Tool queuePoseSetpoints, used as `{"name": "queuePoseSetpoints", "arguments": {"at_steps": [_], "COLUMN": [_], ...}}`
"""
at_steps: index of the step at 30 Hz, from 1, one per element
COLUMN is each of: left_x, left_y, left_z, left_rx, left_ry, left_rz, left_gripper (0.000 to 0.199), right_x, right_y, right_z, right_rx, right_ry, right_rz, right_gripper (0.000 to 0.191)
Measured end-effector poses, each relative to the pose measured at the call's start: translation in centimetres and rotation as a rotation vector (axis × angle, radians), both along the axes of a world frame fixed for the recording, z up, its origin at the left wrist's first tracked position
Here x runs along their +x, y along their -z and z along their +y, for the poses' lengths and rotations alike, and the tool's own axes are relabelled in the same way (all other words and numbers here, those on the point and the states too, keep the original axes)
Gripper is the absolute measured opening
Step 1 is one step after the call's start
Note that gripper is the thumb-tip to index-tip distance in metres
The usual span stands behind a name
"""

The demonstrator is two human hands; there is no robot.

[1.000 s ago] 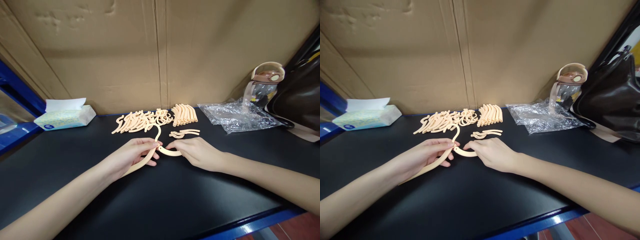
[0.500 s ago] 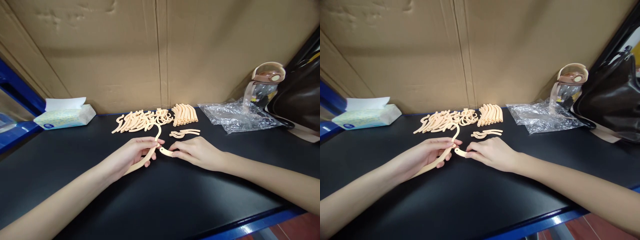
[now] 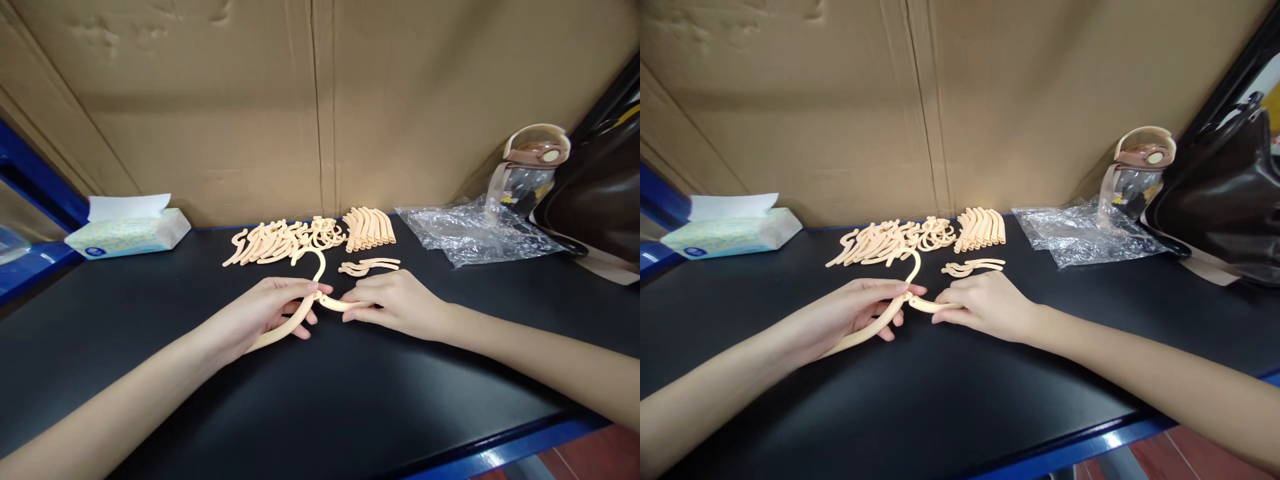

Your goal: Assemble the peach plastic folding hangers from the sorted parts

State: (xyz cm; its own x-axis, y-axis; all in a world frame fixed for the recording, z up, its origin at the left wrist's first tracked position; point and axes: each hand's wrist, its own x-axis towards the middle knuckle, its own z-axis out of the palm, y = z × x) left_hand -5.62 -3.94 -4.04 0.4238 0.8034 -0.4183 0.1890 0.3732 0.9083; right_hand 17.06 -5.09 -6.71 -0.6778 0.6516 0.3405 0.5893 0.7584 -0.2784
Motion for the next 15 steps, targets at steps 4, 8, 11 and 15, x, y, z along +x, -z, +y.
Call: {"name": "queuePoseSetpoints", "arguments": {"at_steps": [4,8,11,15], "left_x": [-0.18,-0.32,-0.32,-0.25], "left_y": [-0.03,-0.03,-0.02,-0.06], "left_z": [0.03,-0.08,-0.12,-0.02], "left_rx": [-0.021,-0.039,-0.044,-0.055], "left_ry": [0.044,0.085,0.091,0.116], "left_rz": [-0.037,-0.063,-0.054,-0.055], "left_gripper": [0.026,0.026,0.027,0.029], "right_x": [0.11,0.10,0.07,0.06], "right_y": [0.05,0.13,0.16,0.17], "right_z": [-0.15,-0.25,-0.24,-0.30], "right_rx": [0.079,0.142,0.189,0.226], "right_ry": [0.021,0.053,0.067,0.081], "right_rz": [-0.047,-0.086,-0.098,-0.096], "right_gripper": [0.032,0.035,0.034,0.034]}}
